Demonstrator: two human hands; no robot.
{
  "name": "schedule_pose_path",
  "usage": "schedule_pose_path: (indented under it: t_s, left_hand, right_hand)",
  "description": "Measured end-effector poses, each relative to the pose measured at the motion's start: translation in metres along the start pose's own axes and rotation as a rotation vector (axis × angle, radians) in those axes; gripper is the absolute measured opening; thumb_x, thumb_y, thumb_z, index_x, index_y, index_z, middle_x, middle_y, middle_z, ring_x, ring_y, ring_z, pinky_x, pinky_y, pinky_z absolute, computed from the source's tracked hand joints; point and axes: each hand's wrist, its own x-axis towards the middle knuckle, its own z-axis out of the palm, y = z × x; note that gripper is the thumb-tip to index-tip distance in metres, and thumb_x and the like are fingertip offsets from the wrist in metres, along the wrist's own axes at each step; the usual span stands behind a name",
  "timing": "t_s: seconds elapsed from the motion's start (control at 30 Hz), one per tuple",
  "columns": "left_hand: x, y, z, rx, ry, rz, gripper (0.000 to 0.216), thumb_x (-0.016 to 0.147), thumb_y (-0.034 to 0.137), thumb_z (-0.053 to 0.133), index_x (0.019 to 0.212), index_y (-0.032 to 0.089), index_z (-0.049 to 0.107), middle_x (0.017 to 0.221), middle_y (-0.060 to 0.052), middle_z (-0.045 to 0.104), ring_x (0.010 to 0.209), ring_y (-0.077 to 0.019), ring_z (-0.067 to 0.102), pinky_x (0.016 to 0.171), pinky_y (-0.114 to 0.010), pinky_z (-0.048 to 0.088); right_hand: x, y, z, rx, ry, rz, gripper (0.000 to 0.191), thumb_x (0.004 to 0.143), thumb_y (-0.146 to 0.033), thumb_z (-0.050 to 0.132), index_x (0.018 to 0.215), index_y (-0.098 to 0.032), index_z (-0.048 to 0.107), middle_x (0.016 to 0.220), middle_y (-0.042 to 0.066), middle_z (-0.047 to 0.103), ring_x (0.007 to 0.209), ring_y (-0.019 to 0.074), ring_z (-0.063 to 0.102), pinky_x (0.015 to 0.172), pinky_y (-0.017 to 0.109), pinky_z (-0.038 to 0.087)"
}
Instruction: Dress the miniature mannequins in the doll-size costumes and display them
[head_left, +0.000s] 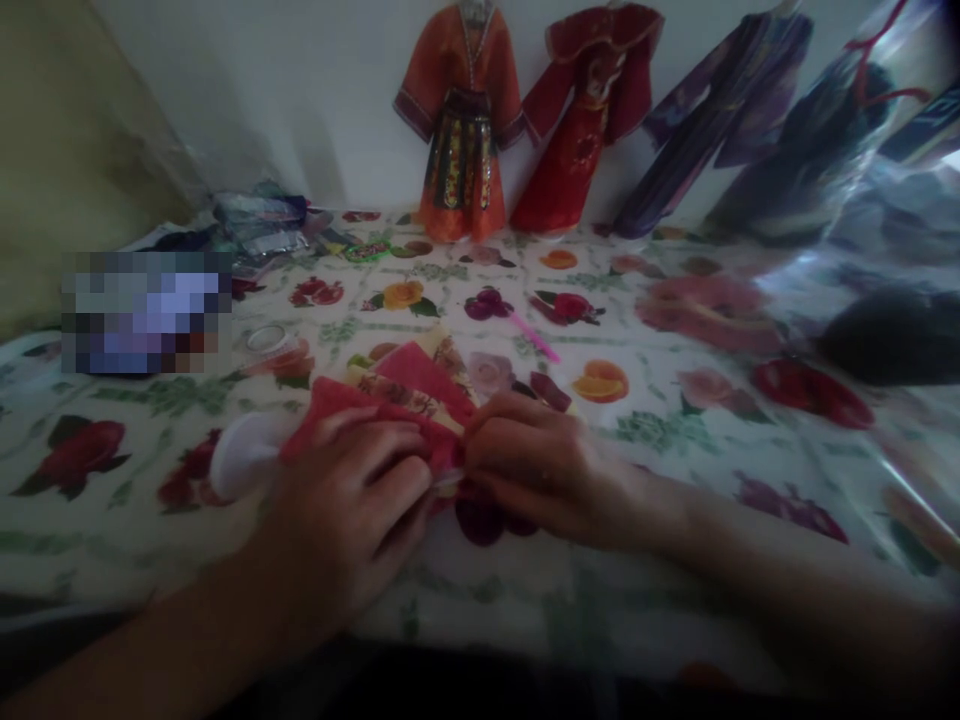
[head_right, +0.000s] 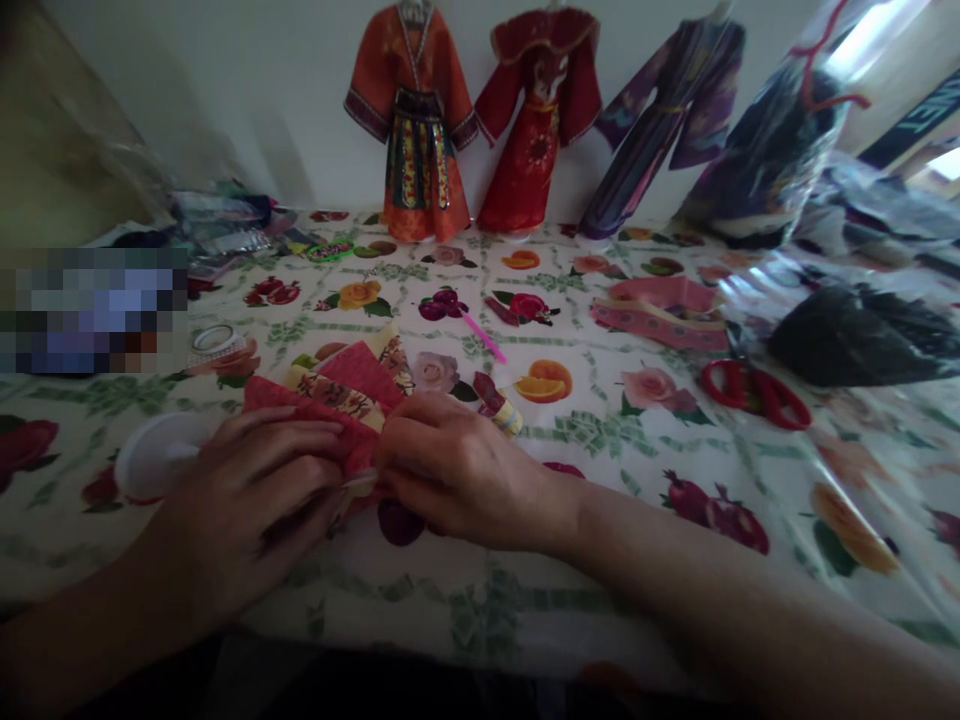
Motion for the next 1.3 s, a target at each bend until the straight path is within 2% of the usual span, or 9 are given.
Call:
schedule_pose_path:
  t_s: [0.13, 0.23, 0.3, 0.5, 0.77, 1.0, 1.3]
  left_hand:
    - [0.0006, 0.0005, -0.0007, -0.044, -0.020, -0.054, 0.007, 0.089, 0.012, 0.059, 0.093, 0.016, 0.064, 0.103, -0.008, 0.067, 0.097, -0.0244, 0.061, 0.089, -0.048, 0.049]
    - [0.0005, 0.0012, -0.0018, -0.058, -0.027, -0.077, 0.006, 0.089, 0.012, 0.059, 0.092, 0.017, 0.063, 0.104, -0.008, 0.065, 0.098, -0.0252, 0.060, 0.086, -0.047, 0.049]
    - [0.0004, 0.0020, -0.0025, -0.046, -0.030, -0.072, 0.007, 0.089, 0.012, 0.058, 0.091, 0.017, 0.062, 0.102, -0.008, 0.065, 0.096, -0.0244, 0.060, 0.086, -0.047, 0.049]
    - [-0.0001, 0.0020, -0.0025, 0.006, -0.014, -0.031, 0.008, 0.090, 0.012, 0.056, 0.093, 0.018, 0.061, 0.101, -0.007, 0.065, 0.096, -0.0243, 0.061, 0.088, -0.049, 0.048]
    - [0.0005, 0.0009, -0.0016, 0.021, 0.011, -0.005, 0.009, 0.088, 0.012, 0.057, 0.093, 0.019, 0.061, 0.099, -0.008, 0.066, 0.096, -0.0257, 0.064, 0.090, -0.050, 0.049]
    - [0.0004, 0.0035, -0.0044, -0.010, -0.012, -0.040, 0.005, 0.089, 0.015, 0.058, 0.090, 0.018, 0.062, 0.097, -0.007, 0.067, 0.094, -0.0260, 0.064, 0.087, -0.048, 0.049]
    - [-0.0009, -0.0003, -0.0057, -0.011, -0.033, -0.074, 0.005, 0.089, 0.018, 0.058, 0.092, 0.020, 0.062, 0.098, -0.007, 0.067, 0.096, -0.0273, 0.064, 0.086, -0.048, 0.051]
  right_hand:
    - [-0.0008, 0.0007, -0.0002, 0.041, 0.045, 0.058, 0.007, 0.093, -0.014, 0.057, 0.098, -0.016, 0.061, 0.095, 0.006, 0.064, 0.090, 0.0160, 0.062, 0.079, 0.029, 0.052]
    - [-0.0009, 0.0009, -0.0017, 0.038, 0.015, 0.083, 0.015, 0.088, -0.011, 0.062, 0.102, -0.016, 0.061, 0.094, 0.004, 0.065, 0.092, 0.0166, 0.061, 0.080, 0.028, 0.052]
    - [-0.0003, 0.0010, -0.0026, 0.002, -0.007, 0.056, 0.016, 0.087, -0.012, 0.064, 0.101, -0.016, 0.062, 0.095, 0.005, 0.064, 0.094, 0.0179, 0.060, 0.082, 0.030, 0.052]
    - [0.0006, 0.0029, -0.0024, -0.087, 0.042, -0.040, 0.013, 0.089, -0.020, 0.068, 0.100, -0.017, 0.062, 0.105, 0.008, 0.059, 0.102, 0.0193, 0.057, 0.090, 0.033, 0.053]
    - [-0.0009, 0.0046, 0.0043, -0.053, 0.025, -0.073, 0.007, 0.092, -0.012, 0.058, 0.094, -0.013, 0.065, 0.107, 0.012, 0.057, 0.097, 0.0193, 0.058, 0.087, 0.035, 0.053]
    - [-0.0013, 0.0011, 0.0011, 0.003, 0.014, -0.031, 0.008, 0.094, -0.014, 0.057, 0.088, -0.014, 0.062, 0.096, 0.008, 0.060, 0.088, 0.0161, 0.059, 0.081, 0.030, 0.052]
    - [-0.0025, 0.0005, 0.0019, -0.028, 0.062, 0.008, 0.006, 0.096, -0.016, 0.057, 0.091, -0.017, 0.060, 0.090, 0.004, 0.063, 0.084, 0.0128, 0.059, 0.077, 0.025, 0.050]
